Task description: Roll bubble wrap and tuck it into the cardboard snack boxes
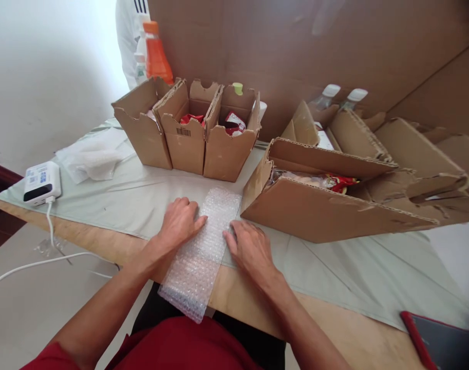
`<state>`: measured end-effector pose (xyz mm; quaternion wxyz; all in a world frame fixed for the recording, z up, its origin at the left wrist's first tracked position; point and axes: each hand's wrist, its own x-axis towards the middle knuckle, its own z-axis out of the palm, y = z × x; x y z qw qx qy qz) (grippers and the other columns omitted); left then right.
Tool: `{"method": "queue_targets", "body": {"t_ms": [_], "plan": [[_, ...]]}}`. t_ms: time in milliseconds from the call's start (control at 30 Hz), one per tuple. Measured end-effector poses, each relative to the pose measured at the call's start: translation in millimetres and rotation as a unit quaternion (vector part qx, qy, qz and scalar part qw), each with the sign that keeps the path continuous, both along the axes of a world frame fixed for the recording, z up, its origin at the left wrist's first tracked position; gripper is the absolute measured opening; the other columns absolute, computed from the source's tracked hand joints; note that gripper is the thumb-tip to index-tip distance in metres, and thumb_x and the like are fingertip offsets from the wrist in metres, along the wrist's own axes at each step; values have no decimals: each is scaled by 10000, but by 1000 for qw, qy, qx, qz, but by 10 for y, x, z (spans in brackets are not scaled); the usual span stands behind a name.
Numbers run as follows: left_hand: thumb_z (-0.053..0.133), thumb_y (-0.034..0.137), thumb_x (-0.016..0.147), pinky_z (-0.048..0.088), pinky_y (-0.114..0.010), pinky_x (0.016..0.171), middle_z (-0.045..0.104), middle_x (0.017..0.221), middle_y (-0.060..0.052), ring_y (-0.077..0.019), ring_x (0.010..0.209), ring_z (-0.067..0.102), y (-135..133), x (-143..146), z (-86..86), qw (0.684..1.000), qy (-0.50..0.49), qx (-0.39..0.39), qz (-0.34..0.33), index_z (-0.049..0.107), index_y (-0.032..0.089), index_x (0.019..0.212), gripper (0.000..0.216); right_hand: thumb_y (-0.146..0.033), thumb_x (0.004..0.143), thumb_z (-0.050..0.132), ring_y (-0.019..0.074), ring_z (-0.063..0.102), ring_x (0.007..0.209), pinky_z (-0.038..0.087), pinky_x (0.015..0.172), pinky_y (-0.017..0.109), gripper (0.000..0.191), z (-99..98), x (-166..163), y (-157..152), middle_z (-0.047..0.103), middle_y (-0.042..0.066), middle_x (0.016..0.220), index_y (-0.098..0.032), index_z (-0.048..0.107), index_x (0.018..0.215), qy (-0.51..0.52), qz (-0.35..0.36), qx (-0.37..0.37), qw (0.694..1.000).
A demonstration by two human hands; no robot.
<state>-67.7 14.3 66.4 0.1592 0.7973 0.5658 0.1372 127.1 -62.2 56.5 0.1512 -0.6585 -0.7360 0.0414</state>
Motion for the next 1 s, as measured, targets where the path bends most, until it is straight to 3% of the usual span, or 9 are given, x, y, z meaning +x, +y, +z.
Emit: {"method": "queue_targets", "body": {"t_ms": [100, 200, 300, 400, 533, 767, 867, 1000], "plan": [[644, 181, 808, 482, -421, 888, 666, 875, -116, -312, 962, 633, 113, 145, -8, 1000, -22, -10, -1, 674, 173, 783, 40, -194, 951, 599, 277, 679, 838, 458, 735, 358, 87, -95, -106, 123, 730, 116, 885, -177, 665, 897, 2, 4, 33, 999], [613, 108, 774, 489, -340, 799, 663, 821, -56, -242, 854, 642, 56, 180, -15, 998, -65, -20, -2, 625, 195, 777, 88, -163, 979, 544, 235, 667, 791, 440, 720, 336, 137, -119, -122, 84, 725, 66, 850, -192, 655, 903, 25, 21, 74, 997], [553, 156, 857, 485, -270, 698, 668, 833, -15, -170, 736, 628, -137, 119, 4, 992, -122, -19, 9, 601, 197, 928, 95, -175, 1024, 495, 190, 673, 808, 438, 766, 316, 186, -46, -77, -15, 738, 39, 883, -198, 659, 939, 54, 42, 123, 990], [555, 256, 914, 480, -237, 663, 663, 866, -5, -144, 724, 618, -285, 42, 33, 972, -231, 34, 35, 562, 188, 1146, 242, -192, 1053, 467, 175, 679, 855, 433, 800, 316, 217, 72, -51, -32, 749, 52, 920, -188, 673, 983, 81, 53, 199, 975], [590, 231, 884, 501, -241, 712, 657, 816, 26, -139, 729, 632, -153, 73, 22, 944, -308, 114, 24, 469, 199, 1390, 521, -159, 1023, 528, 183, 674, 808, 430, 729, 320, 149, 165, -38, 118, 745, 64, 918, -163, 676, 1042, 68, 54, 309, 947], [606, 150, 866, 531, -328, 740, 730, 852, -40, -237, 775, 703, 347, 349, -148, 995, -77, 42, 53, 365, 148, 1537, 712, -136, 990, 511, 251, 676, 1017, 465, 827, 376, 236, 92, -31, 67, 696, 136, 1277, -162, 660, 1171, 14, 40, 235, 971], [618, 142, 866, 541, -369, 808, 746, 912, -81, -274, 866, 716, 371, 405, -188, 996, -64, 47, 46, 343, 131, 1555, 742, -154, 963, 564, 305, 626, 1191, 469, 926, 439, 252, -1, -93, -22, 660, 142, 1363, -163, 665, 1193, 3, 101, 147, 984], [679, 164, 838, 510, -472, 977, 674, 1222, -186, -336, 1132, 647, 313, 316, -167, 993, -59, 91, 39, 354, 90, 1539, 776, -172, 965, 576, 310, 609, 1243, 471, 978, 477, 212, -37, -66, -112, 695, 127, 1311, -170, 681, 1149, 38, 142, 84, 986]]}}
